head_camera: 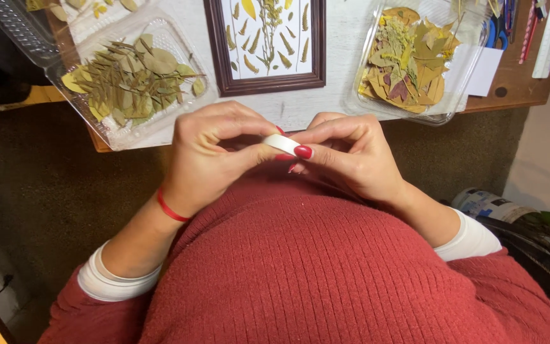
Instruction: Arranging and securing pressed dried leaves and flowers into a picture frame.
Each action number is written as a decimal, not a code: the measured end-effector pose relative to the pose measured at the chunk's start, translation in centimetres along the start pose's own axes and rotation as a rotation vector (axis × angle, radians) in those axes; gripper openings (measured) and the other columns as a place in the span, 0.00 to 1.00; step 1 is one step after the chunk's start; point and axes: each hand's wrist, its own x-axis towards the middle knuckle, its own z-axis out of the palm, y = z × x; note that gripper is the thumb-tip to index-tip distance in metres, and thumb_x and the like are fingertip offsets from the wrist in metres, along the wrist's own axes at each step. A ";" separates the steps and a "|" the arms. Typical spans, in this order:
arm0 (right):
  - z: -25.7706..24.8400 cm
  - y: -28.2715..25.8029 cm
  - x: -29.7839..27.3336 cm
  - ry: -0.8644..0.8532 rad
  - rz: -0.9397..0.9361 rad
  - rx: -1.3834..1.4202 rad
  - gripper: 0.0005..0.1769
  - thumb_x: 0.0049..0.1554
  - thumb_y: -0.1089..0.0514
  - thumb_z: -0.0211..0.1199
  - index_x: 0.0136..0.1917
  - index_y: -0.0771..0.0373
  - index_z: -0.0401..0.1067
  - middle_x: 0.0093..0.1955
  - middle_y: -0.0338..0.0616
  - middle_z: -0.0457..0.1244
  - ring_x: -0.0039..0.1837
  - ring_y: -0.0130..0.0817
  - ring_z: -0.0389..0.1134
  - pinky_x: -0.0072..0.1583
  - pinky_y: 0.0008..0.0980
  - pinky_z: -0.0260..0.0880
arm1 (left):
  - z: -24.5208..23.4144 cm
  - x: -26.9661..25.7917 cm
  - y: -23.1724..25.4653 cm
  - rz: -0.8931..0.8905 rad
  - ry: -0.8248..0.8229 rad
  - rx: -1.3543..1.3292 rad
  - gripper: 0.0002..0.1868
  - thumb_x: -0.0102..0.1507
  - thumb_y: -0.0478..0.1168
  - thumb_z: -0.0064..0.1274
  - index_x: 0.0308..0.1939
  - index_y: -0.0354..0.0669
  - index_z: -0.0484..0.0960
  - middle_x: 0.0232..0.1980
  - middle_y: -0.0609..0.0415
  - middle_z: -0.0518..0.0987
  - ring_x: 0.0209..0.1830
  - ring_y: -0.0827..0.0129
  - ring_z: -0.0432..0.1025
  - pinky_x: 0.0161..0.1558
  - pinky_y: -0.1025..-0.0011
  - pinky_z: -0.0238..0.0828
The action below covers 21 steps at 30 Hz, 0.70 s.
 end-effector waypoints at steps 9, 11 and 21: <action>-0.8 0.9 0.8 0.050 -0.344 -0.596 0.12 0.57 0.62 0.74 0.55 0.60 0.79 0.49 0.38 0.64 0.53 0.24 0.66 0.56 0.23 0.68 | 1.7 -1.0 -0.7 0.047 0.071 0.152 0.10 0.63 0.32 0.68 0.45 0.38 0.83 0.49 0.53 0.81 0.46 0.70 0.80 0.45 0.75 0.83; -1.1 0.8 0.8 0.040 -0.348 -0.580 0.13 0.57 0.62 0.74 0.55 0.60 0.79 0.50 0.38 0.63 0.52 0.25 0.65 0.55 0.23 0.68 | 1.3 -0.9 -0.8 0.042 0.029 0.136 0.11 0.62 0.34 0.68 0.46 0.38 0.83 0.52 0.52 0.79 0.49 0.69 0.80 0.49 0.74 0.83; -1.6 1.3 1.2 0.040 -0.542 -0.799 0.18 0.53 0.63 0.78 0.56 0.61 0.80 0.48 0.39 0.65 0.51 0.29 0.67 0.52 0.27 0.68 | 3.0 -1.0 -2.2 -0.045 -0.126 0.114 0.08 0.69 0.39 0.59 0.43 0.36 0.85 0.63 0.47 0.76 0.54 0.65 0.78 0.53 0.72 0.76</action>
